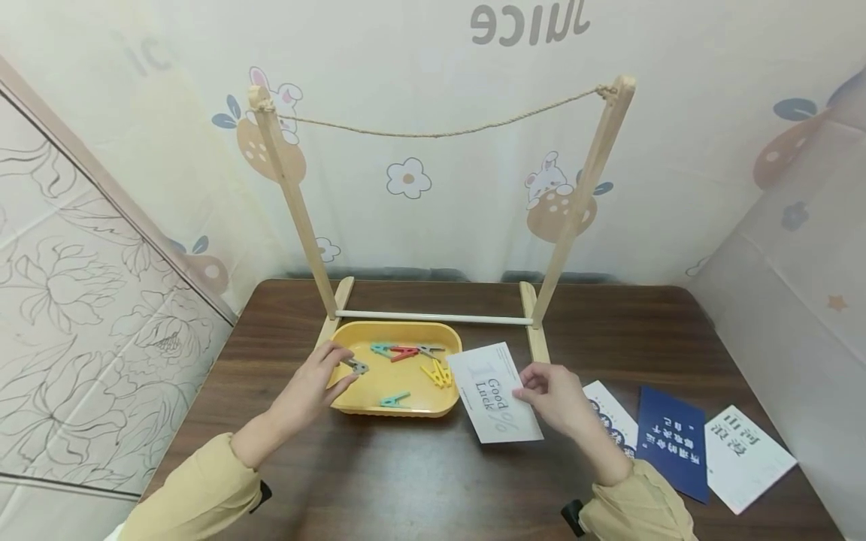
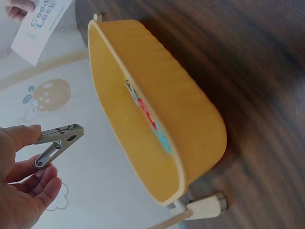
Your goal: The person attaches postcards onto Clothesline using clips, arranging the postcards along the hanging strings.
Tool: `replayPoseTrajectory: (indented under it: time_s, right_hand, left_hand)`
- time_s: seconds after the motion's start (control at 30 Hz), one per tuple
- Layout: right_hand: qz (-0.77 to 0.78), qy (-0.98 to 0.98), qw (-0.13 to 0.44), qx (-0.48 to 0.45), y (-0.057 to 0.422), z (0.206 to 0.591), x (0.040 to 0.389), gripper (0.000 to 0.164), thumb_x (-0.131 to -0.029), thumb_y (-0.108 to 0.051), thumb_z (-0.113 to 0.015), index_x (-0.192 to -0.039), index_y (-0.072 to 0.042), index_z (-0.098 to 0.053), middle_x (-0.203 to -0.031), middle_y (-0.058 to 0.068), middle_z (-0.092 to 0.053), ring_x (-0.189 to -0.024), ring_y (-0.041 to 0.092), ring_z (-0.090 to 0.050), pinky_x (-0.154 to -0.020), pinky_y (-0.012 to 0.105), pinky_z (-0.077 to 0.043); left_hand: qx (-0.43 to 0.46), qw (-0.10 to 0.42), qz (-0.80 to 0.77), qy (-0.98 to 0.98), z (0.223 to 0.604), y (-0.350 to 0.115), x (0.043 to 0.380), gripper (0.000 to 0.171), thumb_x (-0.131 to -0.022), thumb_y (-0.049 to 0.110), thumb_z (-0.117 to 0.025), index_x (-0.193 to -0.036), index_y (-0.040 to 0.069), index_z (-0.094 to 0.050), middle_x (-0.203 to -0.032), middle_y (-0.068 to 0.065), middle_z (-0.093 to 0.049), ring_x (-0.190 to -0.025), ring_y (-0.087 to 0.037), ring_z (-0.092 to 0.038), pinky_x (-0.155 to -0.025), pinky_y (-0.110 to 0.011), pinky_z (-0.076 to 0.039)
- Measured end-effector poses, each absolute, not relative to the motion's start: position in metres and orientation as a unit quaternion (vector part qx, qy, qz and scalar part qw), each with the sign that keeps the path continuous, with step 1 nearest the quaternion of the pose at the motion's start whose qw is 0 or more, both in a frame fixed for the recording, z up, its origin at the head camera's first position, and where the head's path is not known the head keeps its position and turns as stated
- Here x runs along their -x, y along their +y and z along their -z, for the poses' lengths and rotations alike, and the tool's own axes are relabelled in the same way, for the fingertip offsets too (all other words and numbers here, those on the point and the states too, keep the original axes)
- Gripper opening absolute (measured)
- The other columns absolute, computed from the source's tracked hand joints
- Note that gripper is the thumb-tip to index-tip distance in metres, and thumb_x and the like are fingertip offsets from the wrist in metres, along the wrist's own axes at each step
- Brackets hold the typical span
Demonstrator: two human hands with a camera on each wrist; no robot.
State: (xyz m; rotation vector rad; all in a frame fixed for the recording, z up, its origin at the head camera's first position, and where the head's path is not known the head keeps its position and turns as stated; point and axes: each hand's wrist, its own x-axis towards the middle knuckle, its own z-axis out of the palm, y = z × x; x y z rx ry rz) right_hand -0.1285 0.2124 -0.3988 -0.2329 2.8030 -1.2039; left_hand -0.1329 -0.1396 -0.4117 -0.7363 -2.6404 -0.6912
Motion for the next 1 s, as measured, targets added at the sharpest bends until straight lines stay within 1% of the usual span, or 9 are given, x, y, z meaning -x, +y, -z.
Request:
replayPoseTrajectory:
  time_s: [0.33, 0.53, 0.63, 0.77, 1.0]
  right_hand:
    - [0.414, 0.904, 0.017, 0.106, 0.187, 0.392, 0.147, 0.009, -0.074, 0.000, -0.067, -0.079, 0.001, -0.059, -0.070, 0.006, -0.058, -0.061, 0.014, -0.055, -0.048, 0.023, -0.046]
    - [0.415, 0.901, -0.001, 0.129, 0.170, 0.389, 0.158, 0.009, -0.074, 0.001, -0.068, -0.077, 0.000, -0.059, -0.071, 0.006, -0.059, -0.064, 0.015, -0.056, -0.054, 0.023, -0.046]
    - [0.425, 0.895, 0.000, 0.135, 0.163, 0.389, 0.164, 0.009, -0.074, 0.002, -0.067, -0.077, 0.002, -0.059, -0.072, 0.007, -0.059, -0.064, 0.016, -0.056, -0.055, 0.023, -0.047]
    - [0.433, 0.891, 0.007, 0.135, 0.154, 0.387, 0.170, 0.009, -0.074, 0.003, -0.067, -0.078, 0.002, -0.059, -0.072, 0.008, -0.059, -0.064, 0.016, -0.056, -0.053, 0.022, -0.047]
    - [0.451, 0.882, 0.011, 0.138, 0.138, 0.382, 0.182, 0.009, -0.075, 0.004, -0.066, -0.079, 0.004, -0.058, -0.073, 0.010, -0.059, -0.066, 0.018, -0.057, -0.056, 0.025, -0.049]
  left_hand:
    - [0.270, 0.145, 0.202, -0.930, 0.384, -0.145, 0.142, 0.027, -0.078, 0.012, -0.067, -0.098, -0.003, -0.056, -0.092, -0.008, -0.047, -0.077, -0.015, -0.047, -0.064, -0.028, -0.045]
    - [0.287, 0.159, 0.179, -0.928, 0.362, -0.148, 0.149, 0.026, -0.078, 0.007, -0.066, -0.098, -0.006, -0.055, -0.092, -0.010, -0.047, -0.081, -0.019, -0.047, -0.067, -0.028, -0.046]
    - [0.294, 0.165, 0.164, -0.927, 0.353, -0.148, 0.152, 0.025, -0.079, 0.006, -0.065, -0.098, -0.007, -0.055, -0.092, -0.011, -0.047, -0.083, -0.021, -0.047, -0.069, -0.029, -0.046]
    - [0.299, 0.168, 0.143, -0.928, 0.343, -0.148, 0.157, 0.025, -0.079, 0.005, -0.065, -0.099, -0.008, -0.055, -0.091, -0.011, -0.047, -0.081, -0.021, -0.046, -0.069, -0.029, -0.046]
    - [0.311, 0.175, 0.117, -0.927, 0.324, -0.150, 0.163, 0.023, -0.080, 0.003, -0.064, -0.097, -0.009, -0.054, -0.090, -0.012, -0.046, -0.079, -0.023, -0.046, -0.068, -0.029, -0.046]
